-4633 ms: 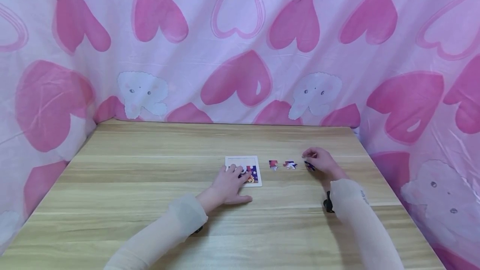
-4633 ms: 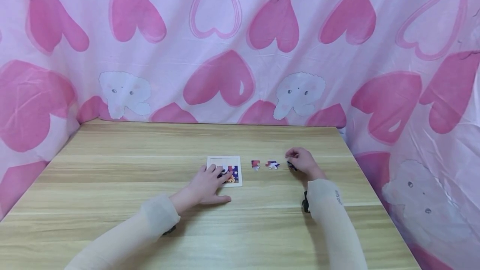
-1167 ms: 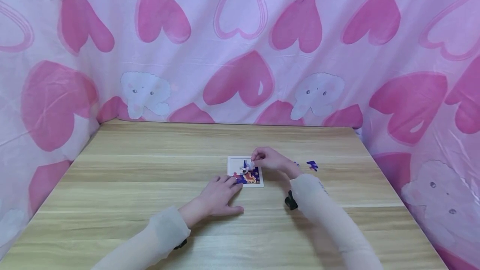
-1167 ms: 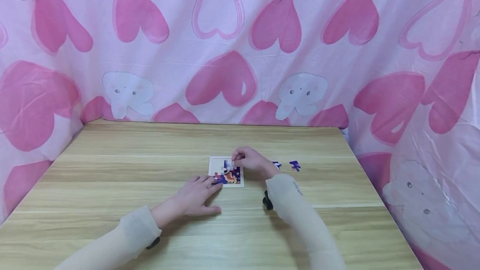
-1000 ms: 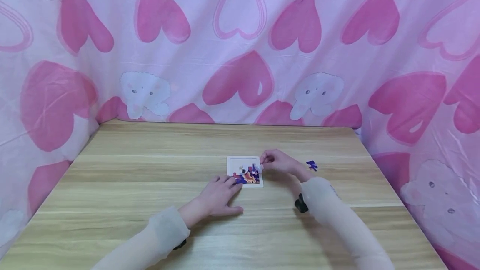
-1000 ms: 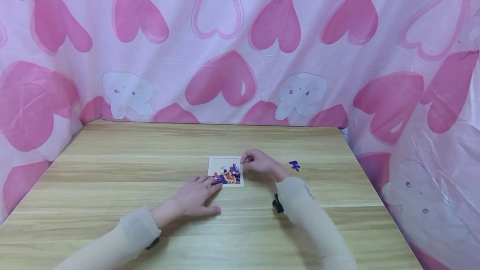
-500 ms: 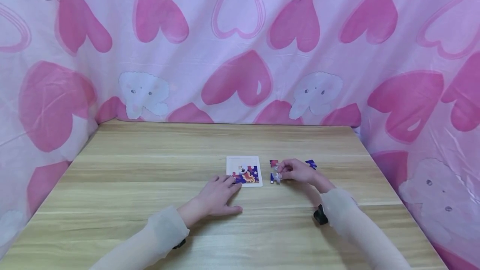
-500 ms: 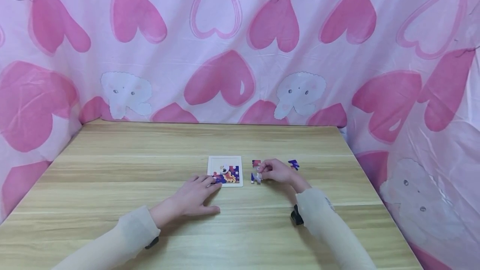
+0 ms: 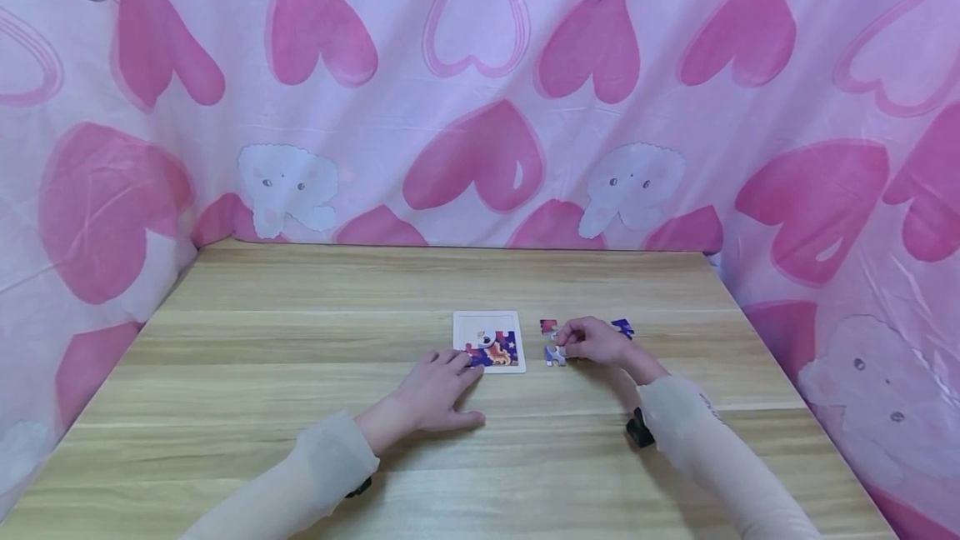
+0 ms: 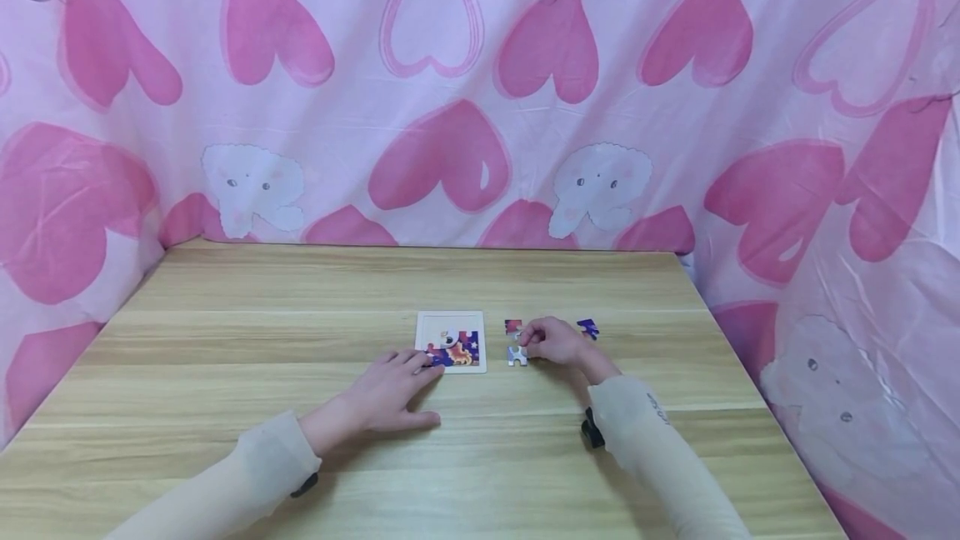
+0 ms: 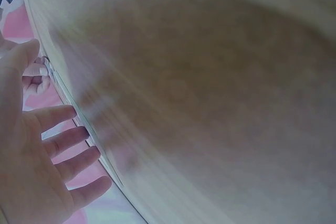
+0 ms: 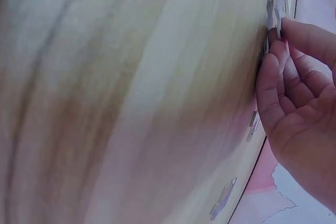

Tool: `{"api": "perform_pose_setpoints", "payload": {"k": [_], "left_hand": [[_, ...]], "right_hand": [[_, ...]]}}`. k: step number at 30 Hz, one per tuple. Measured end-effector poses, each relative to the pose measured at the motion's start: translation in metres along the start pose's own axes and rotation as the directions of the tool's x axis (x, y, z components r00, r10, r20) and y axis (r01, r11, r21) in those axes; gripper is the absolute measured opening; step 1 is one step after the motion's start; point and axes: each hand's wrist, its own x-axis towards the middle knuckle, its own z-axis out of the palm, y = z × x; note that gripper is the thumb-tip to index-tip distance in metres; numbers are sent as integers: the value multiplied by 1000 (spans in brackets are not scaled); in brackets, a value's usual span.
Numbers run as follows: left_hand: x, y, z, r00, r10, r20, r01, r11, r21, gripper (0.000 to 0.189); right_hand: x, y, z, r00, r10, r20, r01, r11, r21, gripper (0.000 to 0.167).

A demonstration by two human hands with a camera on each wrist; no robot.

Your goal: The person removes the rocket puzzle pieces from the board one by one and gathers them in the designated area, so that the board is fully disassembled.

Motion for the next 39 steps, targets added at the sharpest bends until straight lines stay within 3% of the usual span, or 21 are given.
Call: {"api": "perform_pose_setpoints", "payload": {"k": [17, 27, 35, 39], "left_hand": [[1, -1, 3, 1000, 4, -5, -4, 1000, 11, 73], [1, -1, 2, 1000, 2, 2, -2, 1000, 7, 73], [2, -1, 2, 1000, -4, 18, 4, 1000, -3, 73], [2, -1, 1, 1000, -4, 26, 4, 1000, -5, 73]], "right_hand": [[0, -3, 1, 997, 6, -72, -17, 986, -163, 10], [2, -12, 4, 996, -32, -83, 23, 994, -111, 7], [27, -33, 27, 985, -152, -86, 144, 985, -92, 11], [38, -42, 39, 986, -137, -89, 131, 989, -73, 13]]}}
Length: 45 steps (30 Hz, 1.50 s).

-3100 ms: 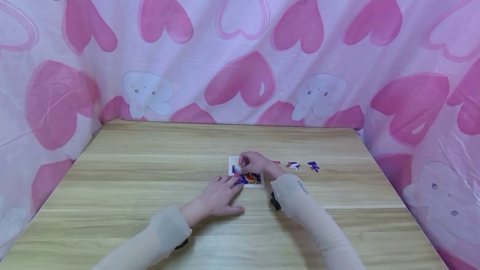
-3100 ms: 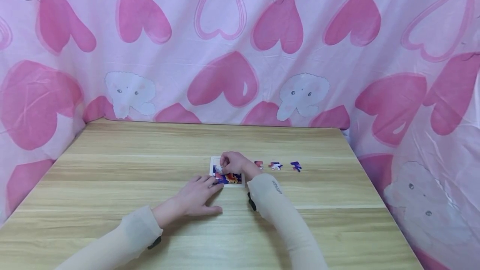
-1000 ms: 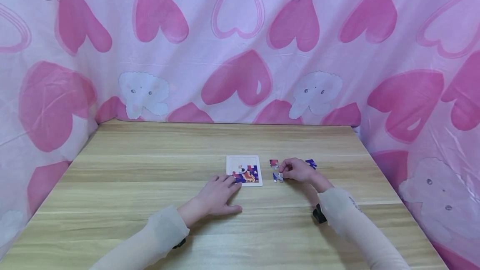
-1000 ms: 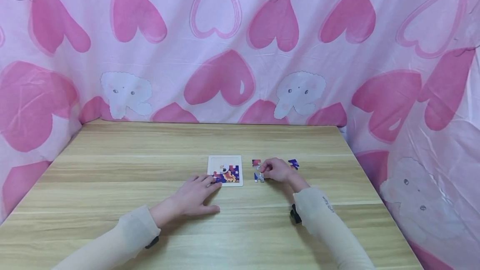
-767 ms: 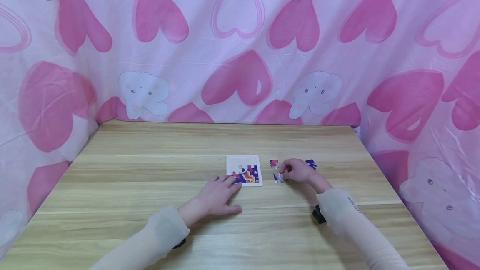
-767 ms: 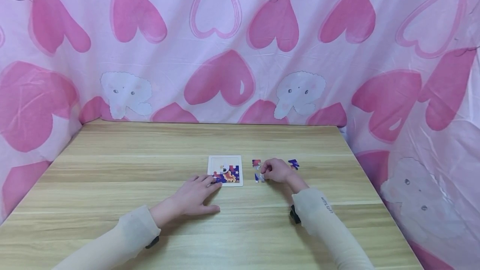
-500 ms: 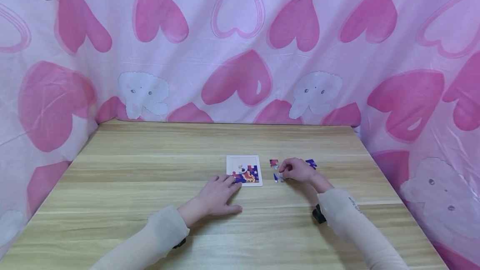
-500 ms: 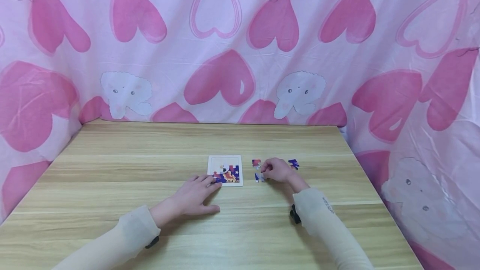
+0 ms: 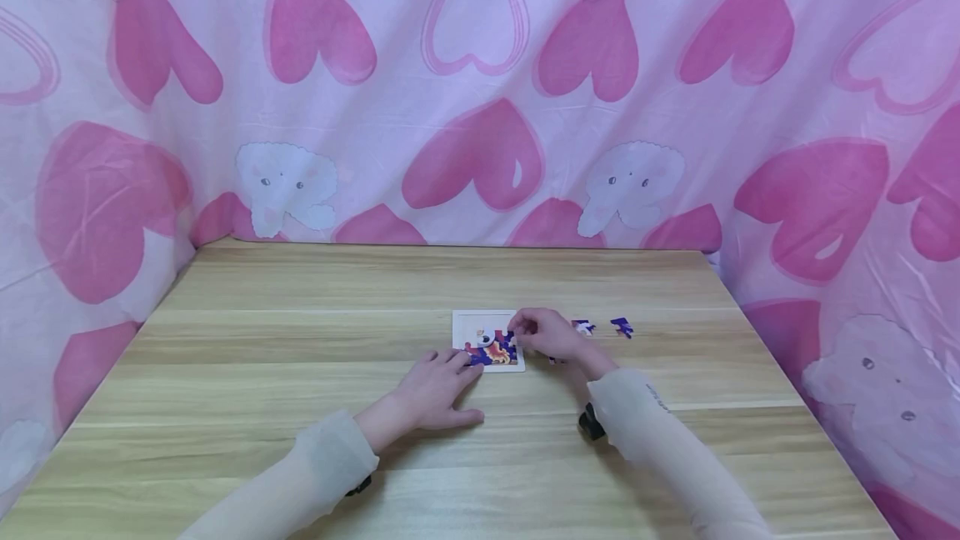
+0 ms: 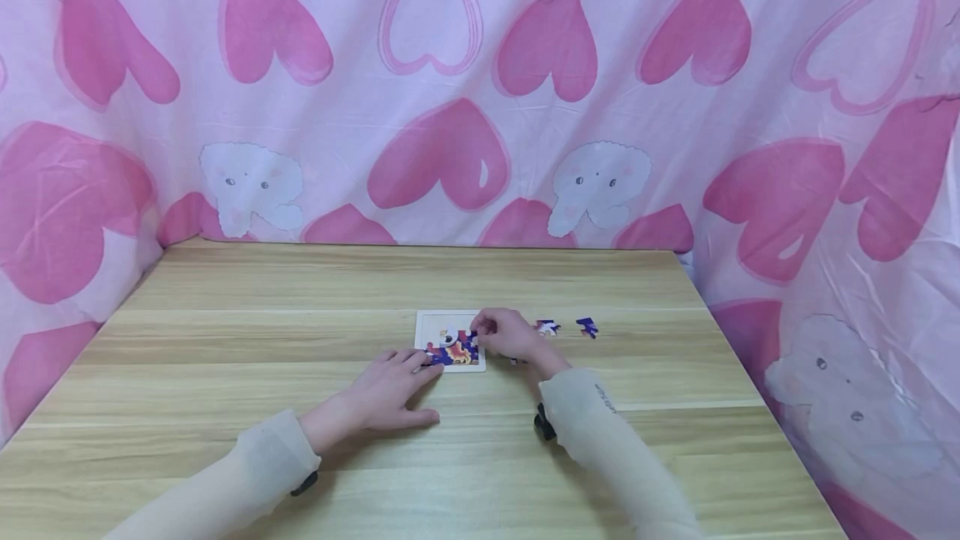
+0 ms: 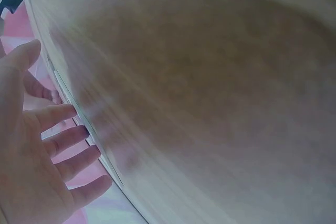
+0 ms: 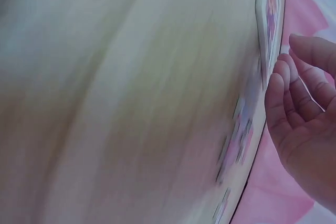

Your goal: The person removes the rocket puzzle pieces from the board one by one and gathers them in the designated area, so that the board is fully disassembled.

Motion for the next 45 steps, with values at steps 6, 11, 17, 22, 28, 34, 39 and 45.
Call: {"api": "perform_pose_setpoints", "payload": {"k": [6, 11, 17, 22, 28, 34, 39, 45], "left_hand": [[0, 0, 1, 1000, 2, -7, -2, 1000, 0, 73], [0, -1, 3, 1000, 10, -29, -10, 1000, 0, 73], [0, -2, 4, 1000, 8, -26, -8, 1000, -6, 72], [1, -3, 4, 1000, 6, -22, -6, 1000, -17, 72], [3, -2, 3, 999, 18, -50, -18, 1000, -9, 72], [9, -1, 2, 996, 23, -88, -18, 999, 49, 72], [12, 0, 2, 994, 23, -104, -13, 995, 98, 71], [13, 1, 1, 993, 26, -114, -13, 993, 116, 72]], "right_hand": [[14, -14, 9, 1000, 2, 2, -2, 1000, -16, 15], [22, -19, 13, 1000, 21, 8, -21, 998, -51, 17], [27, -23, 18, 1000, 24, 20, -23, 998, -64, 20], [28, -25, 21, 997, 71, 31, -67, 992, -108, 20], [31, -27, 21, 997, 67, 48, -59, 988, -143, 29], [32, -31, 19, 993, 94, 71, -81, 983, -163, 25], [35, -33, 18, 988, 126, 94, -111, 983, -146, 23], [34, -34, 14, 988, 106, 109, -98, 992, -79, 27]]}}
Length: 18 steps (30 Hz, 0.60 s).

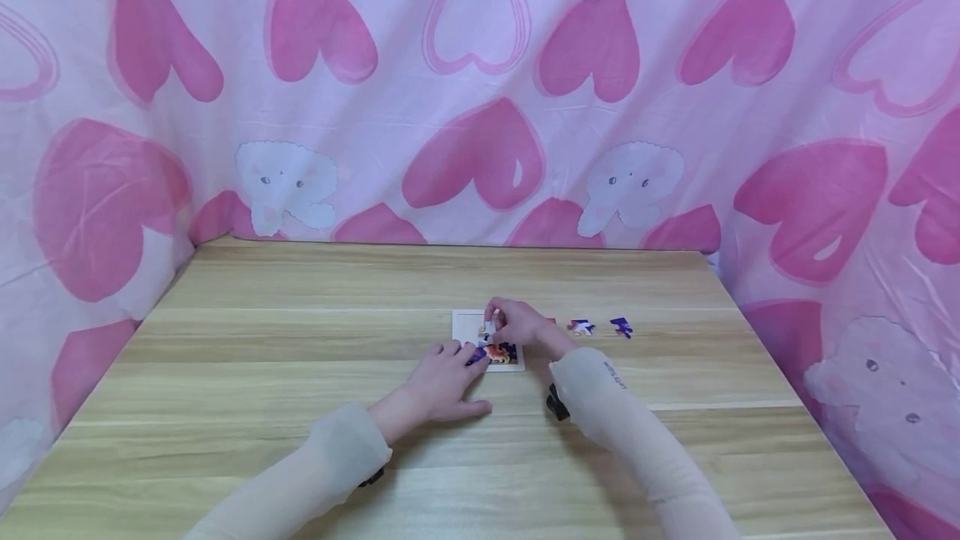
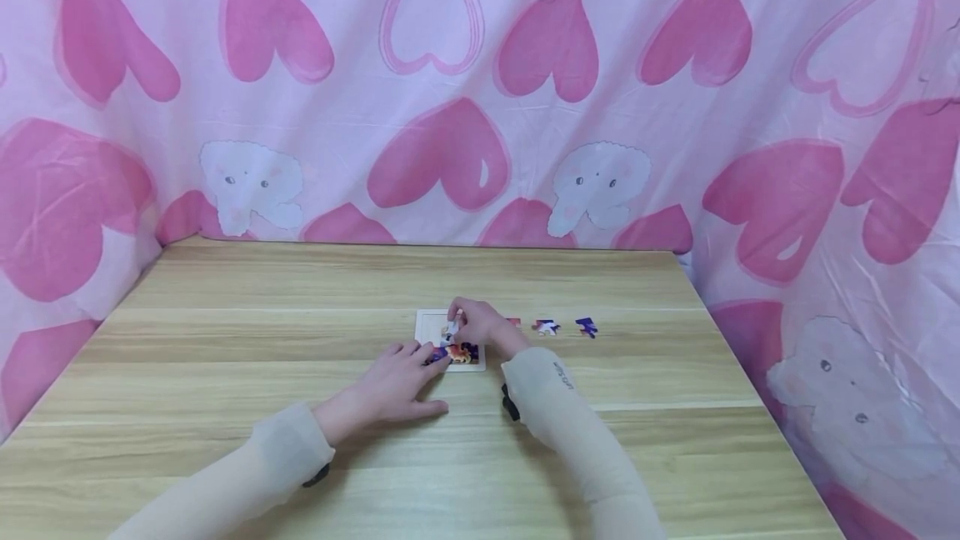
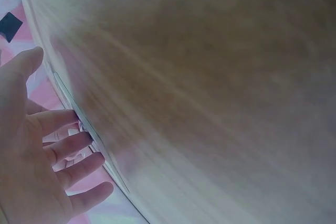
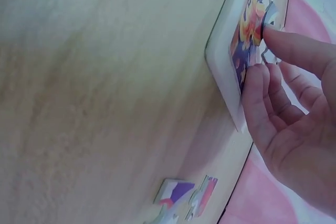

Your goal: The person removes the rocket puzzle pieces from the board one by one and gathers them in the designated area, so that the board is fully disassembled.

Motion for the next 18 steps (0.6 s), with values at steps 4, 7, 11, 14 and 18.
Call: {"api": "perform_pose_setpoints", "payload": {"k": [4, 7, 11, 14, 18], "left_hand": [[0, 0, 0, 1000, -1, -6, 1, 1000, -1, 71], [0, 0, 1, 1000, -5, -5, 5, 1000, -7, 71], [0, 0, 1, 1000, -8, -3, 8, 1000, -6, 71], [1, 0, 1, 1000, -9, 2, 9, 1000, -3, 71], [0, 0, 1, 1000, -12, 13, 12, 1000, -10, 72]], "right_hand": [[-1, 2, -1, 1000, -11, 1, 11, 999, 45, 28], [-1, 5, -2, 999, -37, 0, 37, 998, 59, 27], [0, 11, -2, 998, -64, -7, 65, 995, 78, 22], [1, 16, -1, 997, -74, -25, 77, 991, 109, 20], [2, 21, -1, 995, -90, -43, 96, 976, 195, 19]]}}
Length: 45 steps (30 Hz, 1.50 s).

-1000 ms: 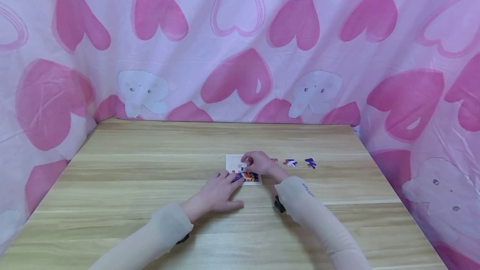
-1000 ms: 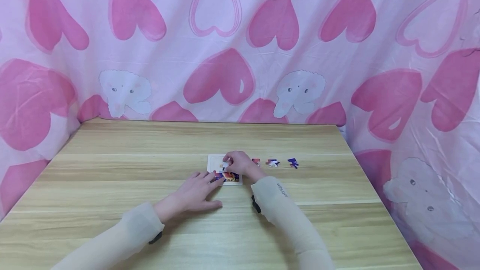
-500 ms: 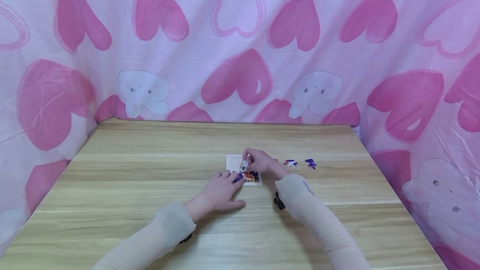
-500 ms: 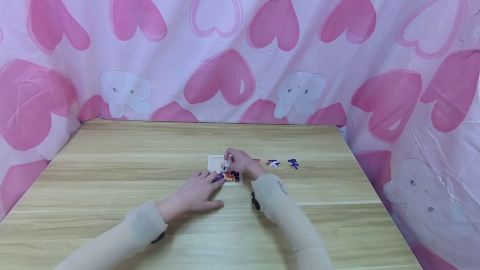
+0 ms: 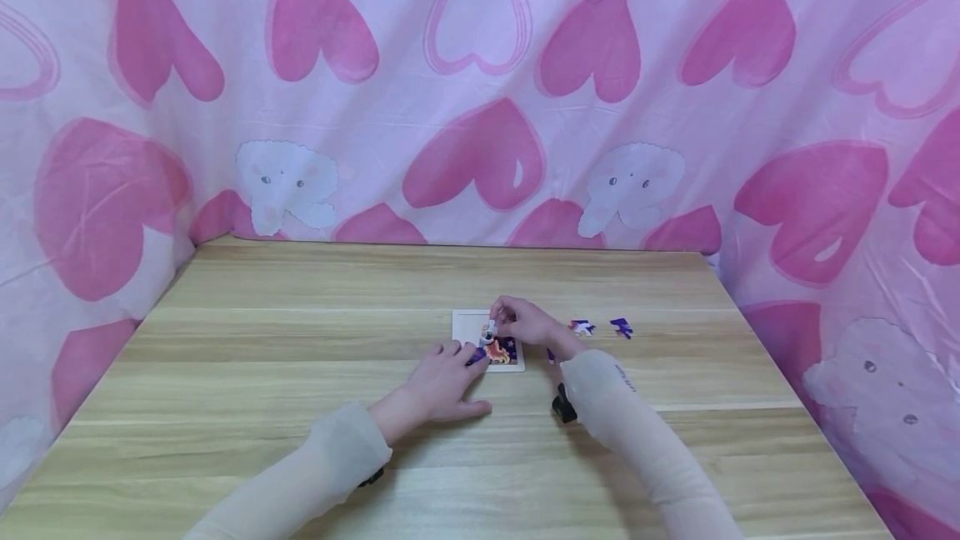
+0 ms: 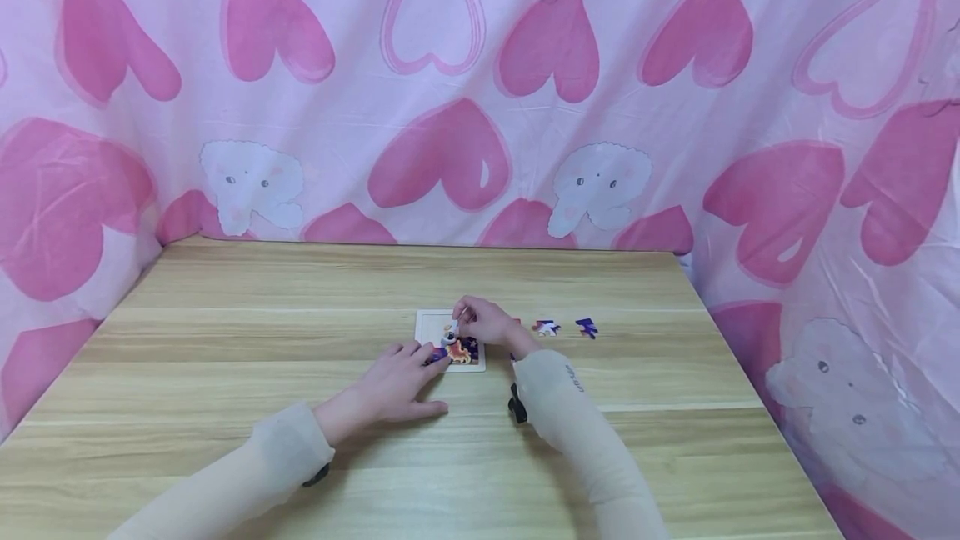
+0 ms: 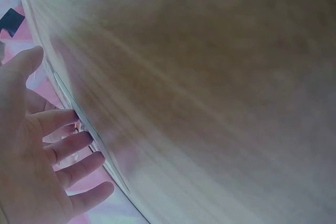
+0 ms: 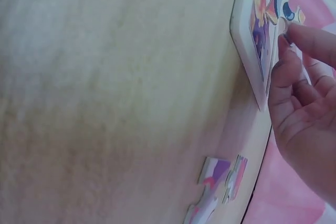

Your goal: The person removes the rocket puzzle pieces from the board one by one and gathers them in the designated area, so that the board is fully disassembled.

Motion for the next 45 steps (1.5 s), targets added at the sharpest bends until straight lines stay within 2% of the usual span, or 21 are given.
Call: {"api": "perform_pose_setpoints", "payload": {"k": [6, 12, 19, 26, 35, 45], "left_hand": [[0, 1, -1, 1000, -1, 5, 1, 1000, -5, 72], [-1, 0, 0, 1000, -3, 14, 3, 1000, -6, 73], [-1, 1, 0, 1000, -7, 30, 7, 1000, -10, 74], [-1, 1, 0, 999, -7, 31, 8, 1000, -25, 74], [-1, 0, 1, 998, -18, 60, 20, 1000, -25, 74], [-2, 0, 1, 998, -17, 56, 19, 1000, -24, 74]], "right_hand": [[-3, -3, -6, 999, -32, 26, 29, 993, 112, 18], [-13, -5, -14, 993, -103, 58, 96, 990, 108, 17], [-30, 5, -27, 989, -120, 86, 109, 987, 122, 15], [-53, 24, -45, 996, -37, 84, 28, 994, 108, 14], [-86, 49, -68, 999, 11, 50, -17, 992, 121, 17], [-116, 71, -91, 998, 65, -18, -63, 991, 121, 19]]}}
